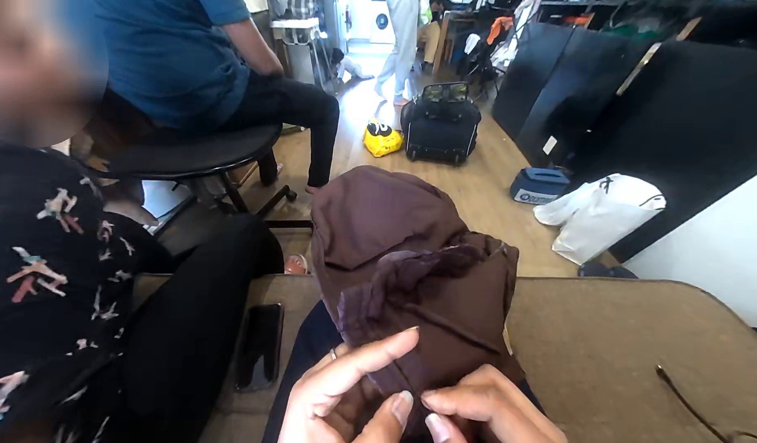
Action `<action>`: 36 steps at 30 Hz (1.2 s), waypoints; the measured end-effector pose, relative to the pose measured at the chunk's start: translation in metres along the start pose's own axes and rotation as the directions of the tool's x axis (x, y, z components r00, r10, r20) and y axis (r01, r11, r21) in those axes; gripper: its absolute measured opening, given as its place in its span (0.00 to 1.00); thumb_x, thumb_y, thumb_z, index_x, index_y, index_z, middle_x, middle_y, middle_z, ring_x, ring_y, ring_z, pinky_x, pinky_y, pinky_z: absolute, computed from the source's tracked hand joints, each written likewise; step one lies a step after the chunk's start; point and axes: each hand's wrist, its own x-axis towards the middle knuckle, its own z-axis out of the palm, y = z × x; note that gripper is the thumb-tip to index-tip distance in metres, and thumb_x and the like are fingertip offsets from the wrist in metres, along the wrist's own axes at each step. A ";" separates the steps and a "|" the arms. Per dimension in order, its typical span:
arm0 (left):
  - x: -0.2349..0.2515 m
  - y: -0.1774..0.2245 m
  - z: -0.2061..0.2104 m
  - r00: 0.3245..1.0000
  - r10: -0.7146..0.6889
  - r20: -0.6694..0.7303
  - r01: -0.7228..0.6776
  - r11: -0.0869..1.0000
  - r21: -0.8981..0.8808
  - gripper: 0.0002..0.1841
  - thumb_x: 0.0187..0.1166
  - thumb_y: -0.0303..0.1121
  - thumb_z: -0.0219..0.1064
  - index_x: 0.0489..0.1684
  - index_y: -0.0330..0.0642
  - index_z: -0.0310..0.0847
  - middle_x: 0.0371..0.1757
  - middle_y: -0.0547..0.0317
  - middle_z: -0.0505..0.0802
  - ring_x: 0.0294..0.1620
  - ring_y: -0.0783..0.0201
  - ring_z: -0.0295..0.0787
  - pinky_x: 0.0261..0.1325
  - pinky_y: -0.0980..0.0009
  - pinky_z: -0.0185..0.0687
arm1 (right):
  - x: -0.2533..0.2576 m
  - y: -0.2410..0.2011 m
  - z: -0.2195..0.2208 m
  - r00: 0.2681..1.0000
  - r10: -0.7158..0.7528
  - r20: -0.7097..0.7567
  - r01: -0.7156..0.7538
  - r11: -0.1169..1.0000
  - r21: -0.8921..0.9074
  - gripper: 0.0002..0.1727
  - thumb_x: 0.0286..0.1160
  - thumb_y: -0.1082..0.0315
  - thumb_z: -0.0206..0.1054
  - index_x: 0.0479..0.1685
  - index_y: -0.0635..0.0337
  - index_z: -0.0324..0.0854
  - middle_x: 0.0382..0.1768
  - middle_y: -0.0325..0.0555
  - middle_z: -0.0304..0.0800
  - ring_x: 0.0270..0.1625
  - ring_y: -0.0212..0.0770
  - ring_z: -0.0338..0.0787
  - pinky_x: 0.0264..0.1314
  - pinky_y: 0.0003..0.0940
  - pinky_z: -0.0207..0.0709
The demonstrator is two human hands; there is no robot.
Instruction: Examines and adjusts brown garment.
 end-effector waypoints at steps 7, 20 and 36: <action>0.000 0.000 0.000 0.999 0.043 -0.013 -0.041 0.993 0.112 0.24 0.74 0.17 0.68 0.70 0.40 0.86 0.64 0.67 0.94 0.58 0.76 0.91 0.62 0.75 0.89 | 0.001 0.000 0.000 1.000 0.017 0.012 -0.017 1.000 -0.016 0.05 0.75 0.74 0.70 0.42 0.68 0.88 0.34 0.47 0.83 0.35 0.24 0.83 0.37 0.10 0.76; 0.003 0.001 -0.009 0.989 0.028 0.145 -0.024 0.999 -0.025 0.25 0.78 0.20 0.68 0.76 0.44 0.83 0.67 0.67 0.93 0.59 0.76 0.92 0.63 0.74 0.89 | 0.000 0.007 -0.001 0.998 0.052 0.024 -0.055 0.991 0.122 0.06 0.82 0.68 0.69 0.41 0.62 0.85 0.39 0.40 0.82 0.45 0.20 0.83 0.50 0.11 0.78; -0.001 -0.006 0.006 1.000 0.002 -0.002 -0.003 0.984 -0.180 0.23 0.73 0.15 0.70 0.65 0.45 0.90 0.60 0.66 0.96 0.53 0.74 0.95 0.59 0.73 0.92 | -0.005 0.008 0.010 0.997 0.079 -0.004 -0.076 0.979 0.190 0.10 0.87 0.66 0.62 0.40 0.64 0.80 0.39 0.41 0.79 0.43 0.20 0.80 0.47 0.12 0.76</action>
